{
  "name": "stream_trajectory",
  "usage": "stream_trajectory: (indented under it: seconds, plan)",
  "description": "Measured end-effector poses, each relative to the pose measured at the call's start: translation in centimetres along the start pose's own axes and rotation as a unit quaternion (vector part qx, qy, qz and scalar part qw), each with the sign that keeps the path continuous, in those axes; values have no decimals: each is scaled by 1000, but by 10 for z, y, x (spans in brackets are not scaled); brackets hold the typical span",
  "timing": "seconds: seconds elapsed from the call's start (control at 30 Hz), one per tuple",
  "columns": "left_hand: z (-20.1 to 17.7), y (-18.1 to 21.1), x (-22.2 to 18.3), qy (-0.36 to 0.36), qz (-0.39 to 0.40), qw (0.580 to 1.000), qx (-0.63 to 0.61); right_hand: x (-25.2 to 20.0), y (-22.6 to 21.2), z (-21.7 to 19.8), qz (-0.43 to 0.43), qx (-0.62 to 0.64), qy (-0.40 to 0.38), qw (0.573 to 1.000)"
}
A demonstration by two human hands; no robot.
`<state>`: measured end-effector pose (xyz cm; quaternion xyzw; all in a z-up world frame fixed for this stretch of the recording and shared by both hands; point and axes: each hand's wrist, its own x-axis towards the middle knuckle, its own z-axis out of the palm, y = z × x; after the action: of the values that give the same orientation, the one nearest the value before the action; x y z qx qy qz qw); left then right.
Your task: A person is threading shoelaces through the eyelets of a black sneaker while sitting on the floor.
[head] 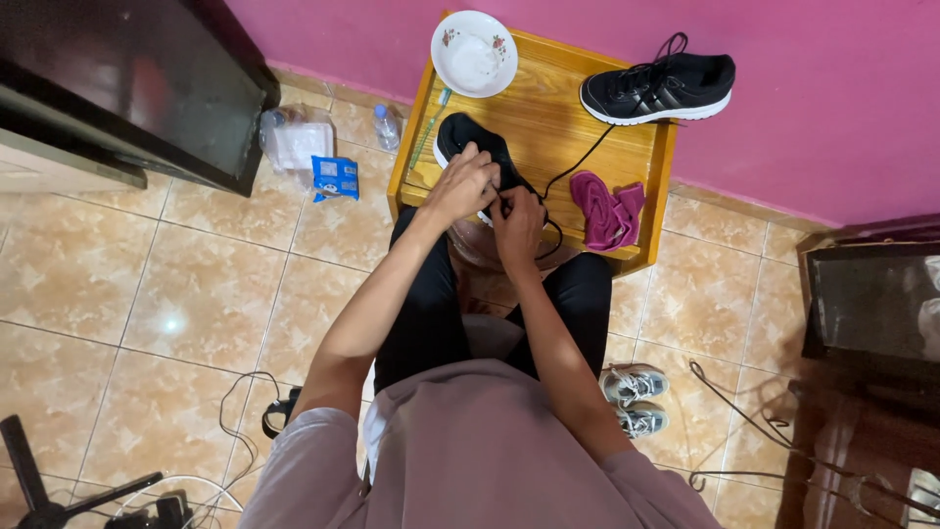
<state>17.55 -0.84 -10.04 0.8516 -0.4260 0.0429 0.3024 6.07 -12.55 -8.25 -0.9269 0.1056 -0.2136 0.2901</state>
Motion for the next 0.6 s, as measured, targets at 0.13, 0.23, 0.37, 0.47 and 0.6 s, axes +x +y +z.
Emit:
stream_trajectory:
  seconds: [0.13, 0.23, 0.37, 0.47, 0.6]
  plan:
    - [17, 9, 5, 23, -20, 998, 60, 2, -1, 0, 18, 15, 1, 1000]
    - [33, 14, 10, 19, -44, 989, 137, 3, -4, -3, 16, 11, -7, 1000]
    - [59, 15, 19, -51, -165, 972, 158, 0, -10, -6, 5, -43, 19, 999]
    - [54, 26, 29, -135, -254, 943, 167, 0, -5, -3, -1, -53, 23, 998]
    - [54, 19, 32, -161, -291, 931, 149, -6, 0, 0, -3, -62, 23, 998]
